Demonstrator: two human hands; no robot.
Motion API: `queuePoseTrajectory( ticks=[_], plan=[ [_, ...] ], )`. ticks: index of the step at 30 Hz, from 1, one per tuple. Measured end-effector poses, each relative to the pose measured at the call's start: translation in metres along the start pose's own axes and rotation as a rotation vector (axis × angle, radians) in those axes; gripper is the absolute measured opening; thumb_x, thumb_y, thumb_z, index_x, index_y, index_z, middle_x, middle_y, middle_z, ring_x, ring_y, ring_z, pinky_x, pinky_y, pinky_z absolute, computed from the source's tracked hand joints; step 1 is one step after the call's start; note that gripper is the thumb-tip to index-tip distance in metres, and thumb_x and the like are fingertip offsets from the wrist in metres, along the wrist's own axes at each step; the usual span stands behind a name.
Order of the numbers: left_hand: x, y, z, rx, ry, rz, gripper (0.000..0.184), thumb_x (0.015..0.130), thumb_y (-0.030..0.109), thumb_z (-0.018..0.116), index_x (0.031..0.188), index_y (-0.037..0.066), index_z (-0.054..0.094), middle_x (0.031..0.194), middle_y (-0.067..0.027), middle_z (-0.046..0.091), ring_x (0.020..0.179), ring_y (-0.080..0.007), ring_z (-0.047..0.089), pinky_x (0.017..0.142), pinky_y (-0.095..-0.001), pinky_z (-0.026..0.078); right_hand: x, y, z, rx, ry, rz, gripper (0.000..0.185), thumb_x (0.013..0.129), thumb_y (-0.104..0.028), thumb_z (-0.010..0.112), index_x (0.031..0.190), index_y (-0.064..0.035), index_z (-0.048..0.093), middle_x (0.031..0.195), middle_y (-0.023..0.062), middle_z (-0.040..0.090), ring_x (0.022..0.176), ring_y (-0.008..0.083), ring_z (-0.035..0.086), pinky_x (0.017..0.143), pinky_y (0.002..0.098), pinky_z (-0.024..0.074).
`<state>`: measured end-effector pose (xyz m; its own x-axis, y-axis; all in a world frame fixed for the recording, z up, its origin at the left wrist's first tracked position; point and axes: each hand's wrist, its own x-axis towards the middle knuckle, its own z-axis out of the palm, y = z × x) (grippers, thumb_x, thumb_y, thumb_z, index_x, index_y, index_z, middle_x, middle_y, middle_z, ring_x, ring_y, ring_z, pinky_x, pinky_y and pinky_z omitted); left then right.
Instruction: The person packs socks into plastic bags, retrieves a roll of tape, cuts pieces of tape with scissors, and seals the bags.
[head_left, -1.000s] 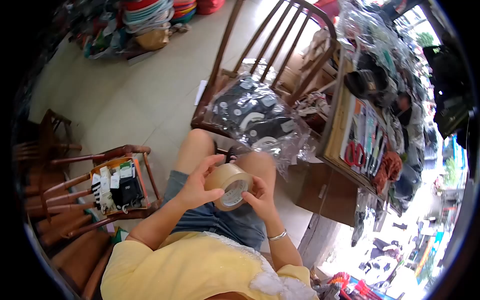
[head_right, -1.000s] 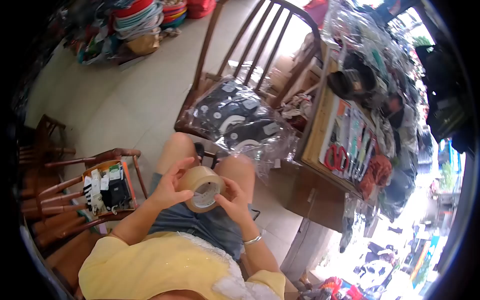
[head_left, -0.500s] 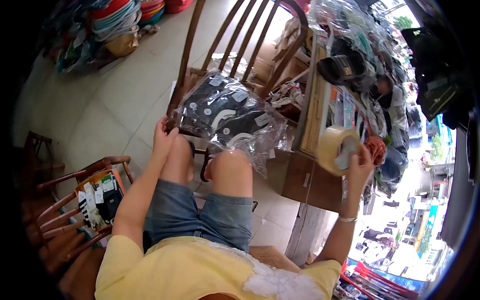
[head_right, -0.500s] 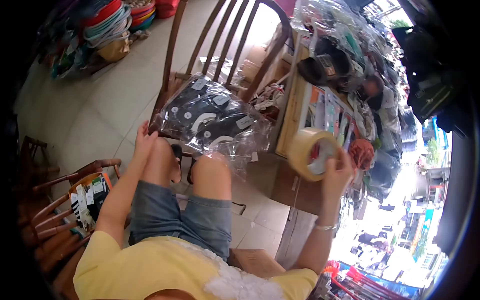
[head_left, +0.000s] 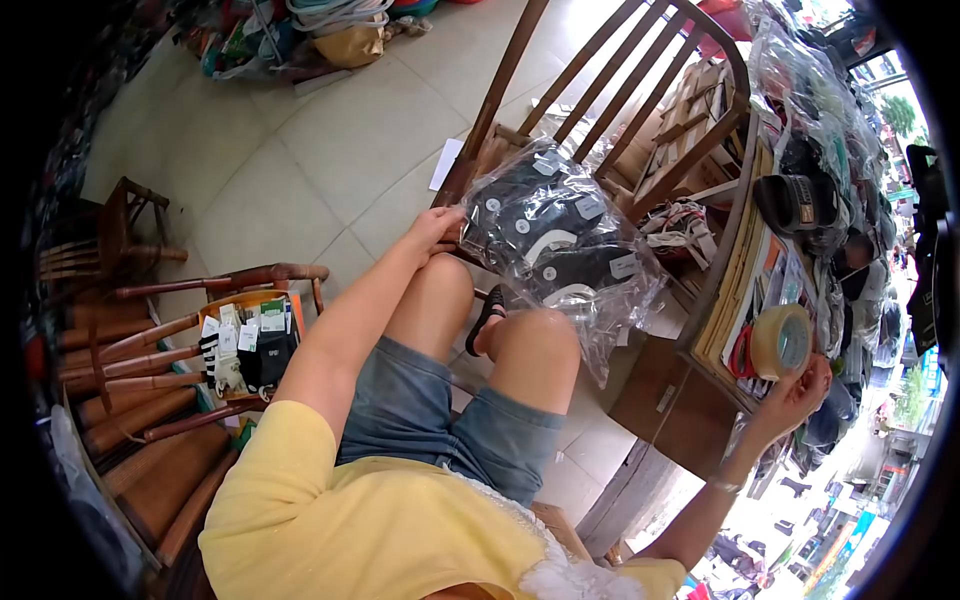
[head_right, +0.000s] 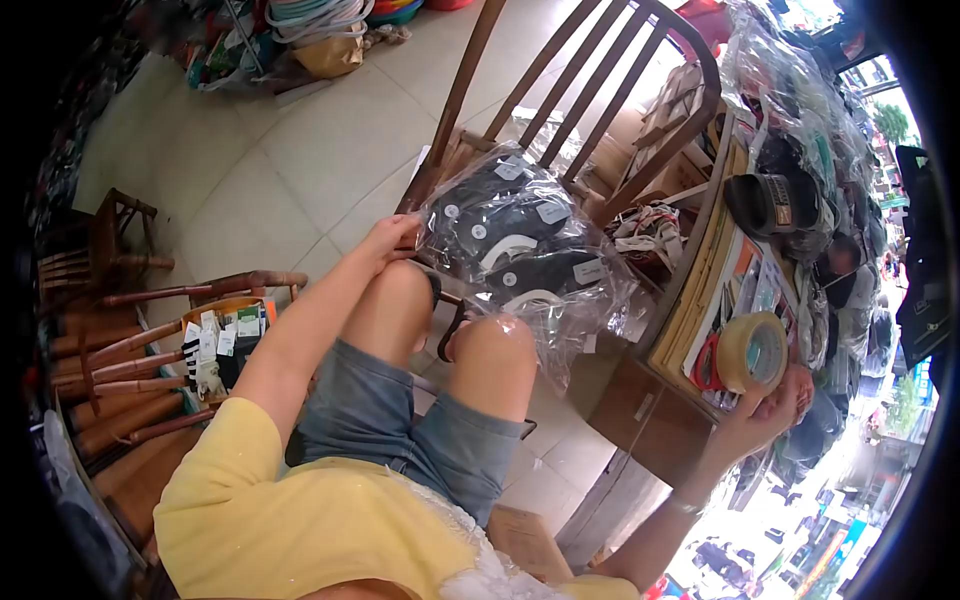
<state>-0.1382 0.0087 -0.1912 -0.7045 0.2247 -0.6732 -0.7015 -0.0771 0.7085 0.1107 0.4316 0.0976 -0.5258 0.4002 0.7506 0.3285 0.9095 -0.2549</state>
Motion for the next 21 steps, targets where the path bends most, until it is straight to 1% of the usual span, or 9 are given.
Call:
queuePoseTrajectory(
  ticks=[3,5,8,10,11,13,15,17,21],
  plan=[
    [0.004,0.002,0.001,-0.035,-0.035,-0.028,0.025,0.084,0.031,0.065,0.099,0.013,0.057,0.085,-0.001,0.06,0.076,-0.0143,0.057,0.073,-0.0363,0.048,-0.072,-0.062,0.011,0.34,-0.273,-0.337,0.019,0.077,0.002,0.06,0.096,-0.002,0.061,0.097,0.0093,0.062,0.093,0.0248,0.058,0.081,0.0365,0.0458],
    [0.014,-0.003,0.0,-0.014,-0.032,0.037,0.017,0.085,0.029,0.061,0.091,0.014,0.056,0.084,0.0008,0.059,0.074,-0.0136,0.057,0.069,-0.0358,0.048,-0.117,-0.105,0.025,0.475,-0.737,-0.173,0.022,0.075,-0.003,0.064,0.097,-0.0059,0.063,0.099,0.0117,0.06,0.095,0.0283,0.057,0.081,0.0344,0.046],
    [0.011,0.007,0.002,-0.085,0.023,0.031,0.012,0.086,0.024,0.056,0.089,0.013,0.055,0.082,0.0011,0.059,0.078,-0.0127,0.056,0.067,-0.0349,0.047,-0.196,-0.072,0.079,0.407,-0.722,-0.005,0.026,0.079,-0.009,0.065,0.104,-0.006,0.061,0.109,0.0114,0.058,0.101,0.0261,0.054,0.083,0.0344,0.0455],
    [0.016,0.005,0.004,-0.116,0.028,0.073,0.01,0.086,0.022,0.054,0.089,0.013,0.055,0.083,0.0009,0.059,0.08,-0.0127,0.056,0.066,-0.0344,0.047,-0.226,-0.039,0.115,0.624,-0.629,1.107,0.024,0.085,-0.015,0.061,0.107,-0.0051,0.059,0.115,0.0106,0.057,0.107,0.0263,0.053,0.089,0.0348,0.0444],
    [0.017,0.003,0.006,-0.144,0.031,0.106,0.009,0.085,0.02,0.053,0.088,0.013,0.055,0.083,0.0008,0.059,0.083,-0.0127,0.056,0.064,-0.0338,0.047,-0.232,-0.025,0.127,0.632,-0.627,1.106,0.024,0.085,-0.015,0.061,0.107,-0.0051,0.059,0.115,0.0106,0.057,0.107,0.0263,0.053,0.089,0.0348,0.0444],
    [0.011,0.008,0.011,-0.195,0.025,0.162,0.01,0.086,0.021,0.053,0.09,0.012,0.055,0.086,0.0,0.059,0.086,-0.0135,0.056,0.065,-0.0354,0.048,-0.234,-0.005,0.143,1.354,-0.811,1.752,0.019,0.089,-0.018,0.057,0.105,-0.0069,0.057,0.107,0.008,0.06,0.099,0.0231,0.056,0.084,0.0347,0.047],
    [0.0,0.019,0.014,-0.25,0.016,0.217,0.011,0.086,0.021,0.053,0.091,0.011,0.055,0.089,-0.0008,0.059,0.089,-0.0143,0.056,0.066,-0.037,0.049,-0.219,-0.013,0.153,1.325,-0.749,1.754,0.013,0.09,-0.016,0.056,0.101,-0.0083,0.056,0.091,0.0052,0.061,0.081,0.0176,0.058,0.071,0.0302,0.0488],
    [-0.014,0.032,0.013,-0.389,-0.026,0.238,0.015,0.086,0.022,0.053,0.095,0.009,0.054,0.095,-0.0026,0.059,0.091,-0.0166,0.057,0.071,-0.0414,0.051,-0.204,-0.016,0.157,1.292,-0.741,1.367,0.012,0.089,-0.015,0.057,0.1,-0.0081,0.058,0.079,0.0013,0.059,0.068,0.0127,0.055,0.06,0.0249,0.046],
    [-0.055,0.071,-0.002,-0.472,-0.104,0.366,0.014,0.09,0.021,0.051,0.097,0.009,0.055,0.097,-0.0049,0.059,0.092,-0.0182,0.057,0.076,-0.0432,0.052,-0.158,-0.042,0.121,1.485,-0.659,1.512,0.011,0.088,-0.014,0.059,0.098,-0.009,0.06,0.075,-0.0016,0.057,0.064,0.0099,0.054,0.056,0.0229,0.0435]
  ],
)
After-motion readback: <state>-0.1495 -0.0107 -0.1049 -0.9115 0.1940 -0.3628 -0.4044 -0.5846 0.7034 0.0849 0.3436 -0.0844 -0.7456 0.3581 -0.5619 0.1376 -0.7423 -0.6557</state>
